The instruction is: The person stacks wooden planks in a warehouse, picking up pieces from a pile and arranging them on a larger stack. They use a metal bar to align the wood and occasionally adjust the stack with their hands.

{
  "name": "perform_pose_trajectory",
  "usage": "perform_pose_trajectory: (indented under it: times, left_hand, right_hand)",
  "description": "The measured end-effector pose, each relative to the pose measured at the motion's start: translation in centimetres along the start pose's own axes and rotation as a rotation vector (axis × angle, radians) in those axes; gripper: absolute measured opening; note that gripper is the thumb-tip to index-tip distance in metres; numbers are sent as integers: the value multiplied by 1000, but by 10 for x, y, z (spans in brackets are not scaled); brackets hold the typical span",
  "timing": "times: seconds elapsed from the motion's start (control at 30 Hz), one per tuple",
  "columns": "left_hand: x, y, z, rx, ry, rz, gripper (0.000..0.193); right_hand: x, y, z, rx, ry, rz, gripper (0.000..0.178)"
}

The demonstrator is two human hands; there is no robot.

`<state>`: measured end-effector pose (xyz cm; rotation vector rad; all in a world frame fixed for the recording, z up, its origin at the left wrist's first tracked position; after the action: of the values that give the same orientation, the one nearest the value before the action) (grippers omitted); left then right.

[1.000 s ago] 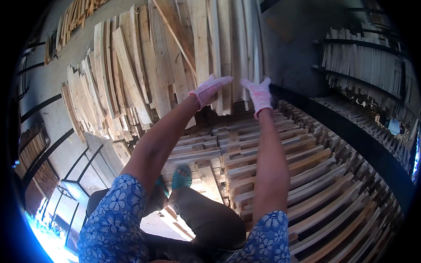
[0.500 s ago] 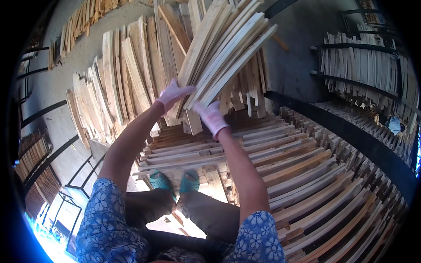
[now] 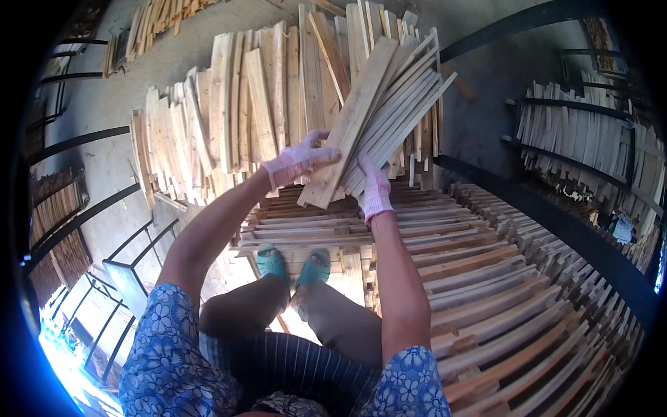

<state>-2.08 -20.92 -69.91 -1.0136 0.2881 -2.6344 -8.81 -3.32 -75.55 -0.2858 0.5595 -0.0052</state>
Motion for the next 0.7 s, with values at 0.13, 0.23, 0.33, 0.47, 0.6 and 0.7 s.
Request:
perform_pose_trajectory:
  times: [0.13,0.23,0.33,0.47,0.6,0.7]
  left_hand:
    - [8,-12,78,189,127,-52,100]
    - [-6,-27,107,163,237,126,99]
    - [-2,-40,157,110,251,124,96]
    - [23,-64,232,139,291,-5,92]
    - [37,-72,289,88,427,-293,100]
    - [-16,-48,248,81,229,136,93]
  right_hand:
    - [7,-21,75,15,-44,-18,69]
    - [2,-29,125,37,-112,15,67]
    - [2,-37,177,5,-202,6,62]
    - [11,-55,257,-103,-340,-173,41]
    - [28,-40,304,-77,-369,-42,43]
    - [32,-45,293,-167,-565,-146,43]
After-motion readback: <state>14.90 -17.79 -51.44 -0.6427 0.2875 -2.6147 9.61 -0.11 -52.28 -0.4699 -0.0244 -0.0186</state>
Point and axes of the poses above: each hand's wrist, its own z-axis away from the middle knuckle, its own y-axis out of the back of the hand, x = y × z, the point moved 7 cm from there along -z, towards the middle knuckle, and after that the axes turned 1 degree about y, right-handed, at the moved point
